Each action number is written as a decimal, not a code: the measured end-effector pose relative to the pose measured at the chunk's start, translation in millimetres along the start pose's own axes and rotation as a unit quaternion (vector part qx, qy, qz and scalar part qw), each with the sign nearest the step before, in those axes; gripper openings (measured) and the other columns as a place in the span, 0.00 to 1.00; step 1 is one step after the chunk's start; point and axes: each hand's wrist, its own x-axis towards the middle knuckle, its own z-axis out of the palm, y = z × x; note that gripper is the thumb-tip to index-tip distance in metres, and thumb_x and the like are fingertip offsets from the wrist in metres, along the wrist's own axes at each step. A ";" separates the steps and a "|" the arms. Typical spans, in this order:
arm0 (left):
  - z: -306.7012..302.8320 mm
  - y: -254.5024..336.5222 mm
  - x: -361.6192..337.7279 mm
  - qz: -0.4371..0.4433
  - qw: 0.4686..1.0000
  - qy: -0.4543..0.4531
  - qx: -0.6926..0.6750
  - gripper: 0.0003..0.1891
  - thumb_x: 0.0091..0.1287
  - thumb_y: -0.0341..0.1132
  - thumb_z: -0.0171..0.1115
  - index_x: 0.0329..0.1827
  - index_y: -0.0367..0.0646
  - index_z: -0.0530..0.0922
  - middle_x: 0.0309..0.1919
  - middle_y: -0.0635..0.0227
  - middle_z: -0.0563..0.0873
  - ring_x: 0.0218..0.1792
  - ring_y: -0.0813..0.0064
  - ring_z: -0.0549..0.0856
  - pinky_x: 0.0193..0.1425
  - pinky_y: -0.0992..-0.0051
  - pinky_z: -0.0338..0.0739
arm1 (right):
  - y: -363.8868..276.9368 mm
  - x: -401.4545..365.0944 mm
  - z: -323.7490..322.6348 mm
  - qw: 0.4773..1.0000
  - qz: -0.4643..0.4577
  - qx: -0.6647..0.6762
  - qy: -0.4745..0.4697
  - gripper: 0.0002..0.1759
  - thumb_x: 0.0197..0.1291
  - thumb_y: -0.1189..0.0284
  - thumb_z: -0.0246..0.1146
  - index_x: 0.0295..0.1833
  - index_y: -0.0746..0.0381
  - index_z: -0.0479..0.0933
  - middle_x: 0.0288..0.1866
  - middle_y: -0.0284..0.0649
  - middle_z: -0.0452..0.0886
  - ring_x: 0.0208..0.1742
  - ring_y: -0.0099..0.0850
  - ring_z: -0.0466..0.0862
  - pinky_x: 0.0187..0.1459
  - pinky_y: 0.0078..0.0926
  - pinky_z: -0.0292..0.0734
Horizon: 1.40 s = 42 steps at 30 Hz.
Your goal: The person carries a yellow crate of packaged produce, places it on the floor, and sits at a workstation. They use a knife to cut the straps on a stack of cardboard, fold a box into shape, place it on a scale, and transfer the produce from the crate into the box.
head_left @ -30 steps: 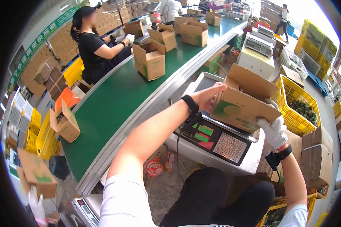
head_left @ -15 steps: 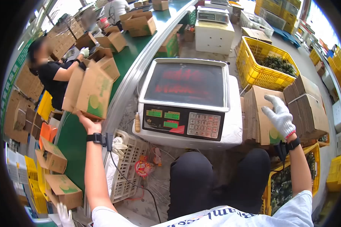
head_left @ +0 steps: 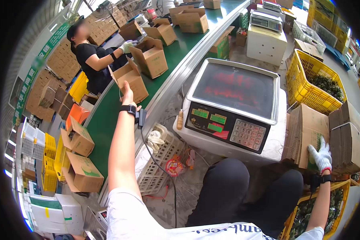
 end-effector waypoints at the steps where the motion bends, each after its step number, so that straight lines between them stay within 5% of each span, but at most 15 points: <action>1: -9.1 0.1 -5.5 -0.014 0.999 -0.042 0.004 0.69 0.42 0.90 0.51 0.82 0.53 0.48 0.80 0.55 0.51 0.76 0.47 0.54 0.70 0.42 0.60 | 4.8 0.2 -1.3 1.000 0.002 -0.012 0.012 0.54 0.54 0.37 0.64 0.82 0.44 0.52 0.80 0.58 0.55 0.76 0.63 0.60 0.73 0.52 0.61; 6: -42.8 -9.0 -18.1 0.010 0.991 -0.108 0.077 0.73 0.43 0.91 0.46 0.83 0.46 0.39 0.79 0.34 0.45 0.80 0.44 0.50 0.79 0.53 0.51 | 28.7 13.9 2.0 0.998 -0.038 -0.006 0.043 0.55 0.52 0.39 0.66 0.80 0.54 0.55 0.73 0.59 0.66 0.70 0.59 0.68 0.71 0.49 0.64; 12: -61.6 -18.4 22.6 0.037 0.968 -0.181 0.167 0.67 0.48 0.91 0.36 0.84 0.55 0.33 0.80 0.38 0.45 0.81 0.44 0.48 0.80 0.51 0.42 | 26.6 -0.2 -8.9 0.996 -0.069 0.008 0.059 0.56 0.50 0.37 0.66 0.77 0.59 0.61 0.71 0.57 0.69 0.70 0.56 0.68 0.71 0.47 0.64; 14: -64.4 -25.8 17.3 0.215 0.969 -0.105 0.066 0.58 0.59 0.83 0.41 0.84 0.56 0.40 0.83 0.68 0.50 0.80 0.54 0.54 0.78 0.42 0.33 | 42.7 -6.6 -3.6 0.994 -0.070 0.046 0.075 0.52 0.54 0.38 0.64 0.77 0.59 0.61 0.70 0.55 0.70 0.69 0.55 0.69 0.70 0.47 0.65; 16: -43.3 -31.4 -66.2 0.313 0.945 -0.076 0.063 0.40 0.72 0.67 0.48 0.78 0.48 0.62 0.73 0.64 0.69 0.74 0.66 0.65 0.77 0.56 0.49 | 62.1 -15.9 8.6 0.988 -0.078 0.075 0.113 0.48 0.58 0.42 0.64 0.76 0.59 0.62 0.70 0.53 0.70 0.69 0.54 0.69 0.70 0.46 0.65; 17: -23.0 -32.2 -151.1 0.324 0.926 -0.186 0.050 0.30 0.76 0.59 0.49 0.72 0.50 0.70 0.62 0.68 0.78 0.66 0.74 0.73 0.71 0.67 0.58 | 66.0 -23.6 12.3 0.988 -0.059 0.078 0.122 0.47 0.58 0.43 0.64 0.76 0.59 0.62 0.71 0.52 0.69 0.70 0.53 0.69 0.70 0.46 0.66; 20: 32.9 -48.6 -324.6 0.287 0.784 -0.531 0.141 0.24 0.79 0.49 0.48 0.66 0.40 0.74 0.47 0.67 0.85 0.49 0.77 0.83 0.52 0.77 0.74 | 70.0 -45.4 20.5 0.988 -0.045 0.099 0.112 0.49 0.57 0.43 0.66 0.77 0.58 0.61 0.74 0.53 0.65 0.73 0.53 0.65 0.72 0.45 0.63; 22: 71.5 -72.2 -395.5 0.237 0.647 -0.689 0.226 0.22 0.79 0.44 0.50 0.68 0.38 0.73 0.51 0.64 0.85 0.51 0.76 0.83 0.54 0.76 0.77 | 58.5 -60.7 14.1 0.996 -0.050 0.039 0.055 0.53 0.52 0.40 0.68 0.78 0.55 0.59 0.77 0.54 0.61 0.75 0.54 0.61 0.74 0.47 0.60; 24: 121.6 -114.7 -429.0 0.145 0.528 -0.798 0.251 0.26 0.79 0.45 0.51 0.73 0.38 0.69 0.59 0.62 0.81 0.59 0.73 0.81 0.60 0.73 0.76 | 60.9 -66.6 14.9 0.996 -0.081 0.020 0.042 0.58 0.47 0.38 0.71 0.80 0.52 0.57 0.79 0.54 0.58 0.76 0.54 0.60 0.75 0.50 0.58; 26: 175.4 -142.8 -459.4 0.115 0.477 -0.781 0.386 0.39 0.76 0.55 0.55 0.78 0.36 0.59 0.66 0.57 0.76 0.64 0.69 0.77 0.66 0.69 0.74 | 66.6 -68.4 7.3 0.993 -0.115 -0.010 0.036 0.60 0.44 0.40 0.74 0.80 0.52 0.57 0.78 0.54 0.59 0.75 0.53 0.62 0.73 0.49 0.61; 28: 229.8 -180.3 -470.9 0.086 0.488 -0.793 0.353 0.44 0.73 0.60 0.56 0.77 0.31 0.58 0.70 0.54 0.71 0.70 0.67 0.71 0.71 0.69 0.70 | 77.1 -58.2 20.6 0.975 -0.178 -0.007 0.133 0.50 0.44 0.49 0.76 0.73 0.53 0.66 0.69 0.45 0.69 0.69 0.46 0.69 0.66 0.46 0.68; 32: 280.1 -230.3 -478.0 0.024 0.584 -0.728 0.357 0.40 0.73 0.60 0.55 0.74 0.34 0.64 0.67 0.54 0.73 0.67 0.63 0.73 0.69 0.65 0.72 | 82.9 -48.7 18.8 0.927 -0.308 -0.003 0.215 0.35 0.50 0.51 0.73 0.61 0.56 0.76 0.55 0.42 0.79 0.58 0.43 0.77 0.59 0.41 0.73; 42: 298.0 -264.4 -489.7 0.065 0.641 -0.687 0.336 0.35 0.71 0.54 0.63 0.68 0.35 0.67 0.60 0.57 0.77 0.49 0.70 0.83 0.53 0.69 0.80 | 77.8 -42.1 9.3 0.941 -0.264 0.108 0.179 0.29 0.56 0.49 0.70 0.55 0.58 0.81 0.53 0.44 0.81 0.56 0.45 0.79 0.57 0.41 0.75</action>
